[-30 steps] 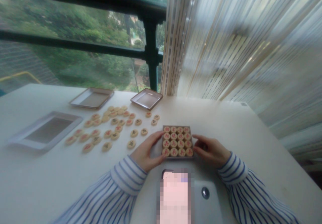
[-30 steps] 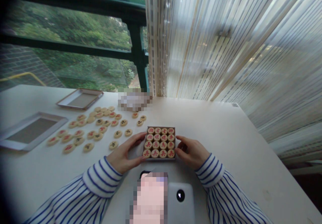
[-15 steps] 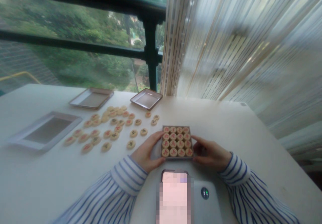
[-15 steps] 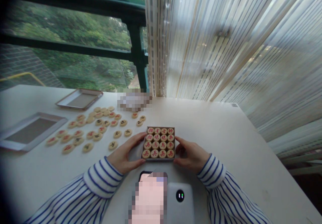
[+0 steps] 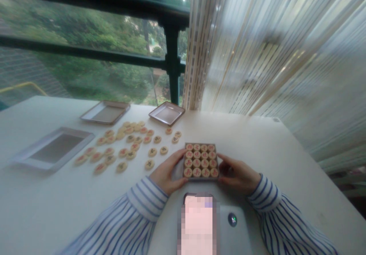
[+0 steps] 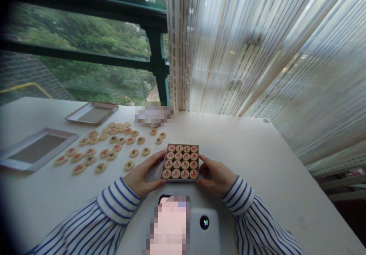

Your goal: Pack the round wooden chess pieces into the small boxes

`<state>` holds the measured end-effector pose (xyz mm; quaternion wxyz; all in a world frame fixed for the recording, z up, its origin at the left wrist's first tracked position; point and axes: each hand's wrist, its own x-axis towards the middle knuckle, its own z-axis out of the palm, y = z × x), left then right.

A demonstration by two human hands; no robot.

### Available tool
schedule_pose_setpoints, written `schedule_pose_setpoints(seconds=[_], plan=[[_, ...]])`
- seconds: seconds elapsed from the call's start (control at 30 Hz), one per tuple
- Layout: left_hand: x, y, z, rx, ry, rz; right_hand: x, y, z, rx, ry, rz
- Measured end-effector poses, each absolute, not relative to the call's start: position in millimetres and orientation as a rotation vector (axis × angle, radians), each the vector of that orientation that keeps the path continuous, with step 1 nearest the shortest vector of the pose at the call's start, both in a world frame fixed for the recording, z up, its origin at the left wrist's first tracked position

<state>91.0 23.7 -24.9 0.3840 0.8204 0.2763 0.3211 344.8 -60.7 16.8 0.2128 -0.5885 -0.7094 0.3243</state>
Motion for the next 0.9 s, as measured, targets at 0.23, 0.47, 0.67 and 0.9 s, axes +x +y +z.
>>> schedule_pose_setpoints(seconds=[0.23,0.47,0.67,0.9], plan=[[92,21,-19,2.051,0.704,0.820,350,-60,14,-1.591,-1.966,0.904],[91,26,-4,1.920,0.952,0.867,366,-49,17,-1.705,-1.739,0.715],[79,35,13,1.884,1.046,0.919,368,-32,32,-1.689,-1.650,0.613],[54,62,34,1.873,1.218,0.954,354,12,64,-1.720,-1.797,0.554]])
